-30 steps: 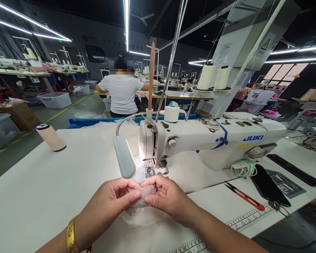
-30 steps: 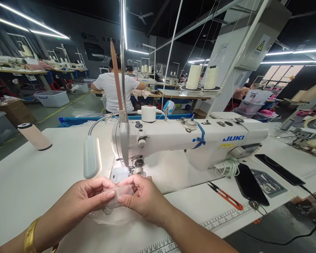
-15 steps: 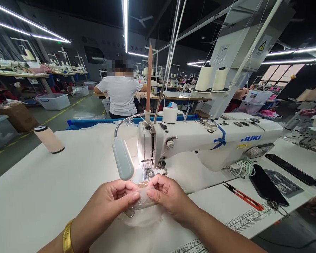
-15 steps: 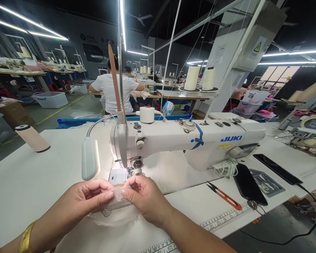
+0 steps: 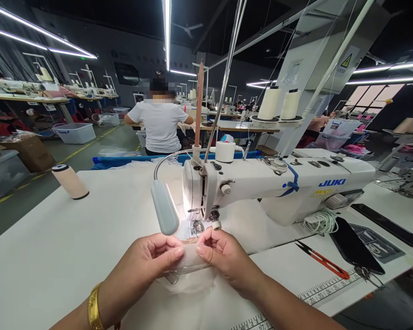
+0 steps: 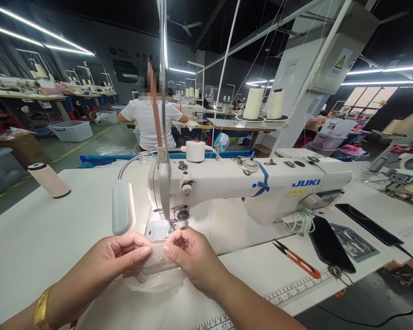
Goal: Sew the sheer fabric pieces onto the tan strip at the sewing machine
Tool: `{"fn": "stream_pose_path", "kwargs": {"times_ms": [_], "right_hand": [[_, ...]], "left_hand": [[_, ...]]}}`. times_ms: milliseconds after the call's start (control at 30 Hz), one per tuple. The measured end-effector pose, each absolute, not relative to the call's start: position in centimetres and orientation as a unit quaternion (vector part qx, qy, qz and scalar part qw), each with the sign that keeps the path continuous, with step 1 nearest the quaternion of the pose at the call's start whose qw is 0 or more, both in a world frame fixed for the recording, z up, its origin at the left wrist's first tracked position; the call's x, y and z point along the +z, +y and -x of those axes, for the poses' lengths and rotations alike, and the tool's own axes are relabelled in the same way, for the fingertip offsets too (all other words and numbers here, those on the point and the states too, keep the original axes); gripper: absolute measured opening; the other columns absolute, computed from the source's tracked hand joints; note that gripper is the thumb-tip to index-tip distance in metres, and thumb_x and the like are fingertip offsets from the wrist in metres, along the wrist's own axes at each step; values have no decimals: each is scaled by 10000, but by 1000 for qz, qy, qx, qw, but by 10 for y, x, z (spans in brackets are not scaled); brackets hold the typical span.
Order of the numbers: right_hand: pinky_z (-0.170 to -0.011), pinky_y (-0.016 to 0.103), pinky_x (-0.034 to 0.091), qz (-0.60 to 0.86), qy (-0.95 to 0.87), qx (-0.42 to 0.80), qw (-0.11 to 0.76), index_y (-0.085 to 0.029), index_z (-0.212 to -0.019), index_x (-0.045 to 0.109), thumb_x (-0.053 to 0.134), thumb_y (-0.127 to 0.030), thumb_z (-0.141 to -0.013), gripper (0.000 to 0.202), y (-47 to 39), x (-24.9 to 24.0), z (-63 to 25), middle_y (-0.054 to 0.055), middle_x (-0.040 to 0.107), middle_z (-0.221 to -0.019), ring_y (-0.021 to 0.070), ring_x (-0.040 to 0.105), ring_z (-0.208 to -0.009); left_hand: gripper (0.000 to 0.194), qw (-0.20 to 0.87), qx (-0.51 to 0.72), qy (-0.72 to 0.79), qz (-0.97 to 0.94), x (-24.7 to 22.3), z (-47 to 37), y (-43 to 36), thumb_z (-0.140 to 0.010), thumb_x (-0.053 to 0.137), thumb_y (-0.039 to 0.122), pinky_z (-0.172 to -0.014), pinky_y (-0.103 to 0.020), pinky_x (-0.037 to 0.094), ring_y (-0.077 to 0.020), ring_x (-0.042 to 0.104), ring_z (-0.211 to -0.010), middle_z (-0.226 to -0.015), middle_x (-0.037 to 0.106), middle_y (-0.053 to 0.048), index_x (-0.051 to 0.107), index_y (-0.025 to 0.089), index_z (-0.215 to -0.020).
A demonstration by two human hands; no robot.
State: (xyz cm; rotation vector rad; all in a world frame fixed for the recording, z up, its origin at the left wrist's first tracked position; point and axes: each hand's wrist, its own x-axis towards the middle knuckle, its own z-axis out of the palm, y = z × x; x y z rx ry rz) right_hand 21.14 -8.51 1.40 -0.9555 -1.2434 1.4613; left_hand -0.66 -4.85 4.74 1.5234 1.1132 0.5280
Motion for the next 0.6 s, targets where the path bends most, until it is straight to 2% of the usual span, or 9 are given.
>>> {"fn": "stream_pose_path", "kwargs": {"times_ms": [100, 267, 367, 467, 600], "right_hand": [[-758, 291, 402, 396, -511, 598, 474, -203, -879, 621, 809, -573, -880, 415, -86, 15, -212, -30, 518, -800, 153, 475, -765], [-759, 295, 386, 407, -525, 582, 468, -206, -882, 613, 776, -580, -907, 409, -86, 10, -213, -27, 511, -811, 158, 462, -777], [-752, 299, 381, 414, -549, 559, 463, -209, -883, 602, 746, -567, -926, 389, -89, 11, -214, -20, 520, -827, 166, 468, -794], [-742, 303, 385, 444, -575, 521, 449, -213, -847, 589, 727, -494, -931, 324, -106, 26, -214, -11, 537, -832, 174, 481, -801], [-669, 289, 382, 434, -609, 534, 393, -221, -818, 592, 690, -359, -872, 178, -137, 58, -207, -27, 529, -739, 158, 476, -710]], "left_hand": [[452, 595, 234, 443, -628, 45, 8, -48, -857, 727, 625, -623, -243, 333, -131, 407, -652, -693, 518, 37, 702, 176, -806], [427, 575, 239, 447, -642, 47, 4, -48, -863, 692, 586, -619, -256, 327, -137, 391, -641, -659, 479, 44, 647, 186, -724], [440, 547, 234, 450, -666, 56, 3, -52, -858, 672, 594, -651, -267, 383, -157, 468, -671, -675, 544, 23, 622, 192, -686], [396, 519, 197, 437, -708, 72, 14, -65, -897, 641, 565, -697, -267, 438, -184, 563, -746, -756, 659, -5, 682, 201, -748], [397, 461, 142, 427, -765, 102, 39, -84, -968, 589, 603, -655, -241, 466, -173, 597, -709, -759, 681, 20, 741, 260, -838]]}}
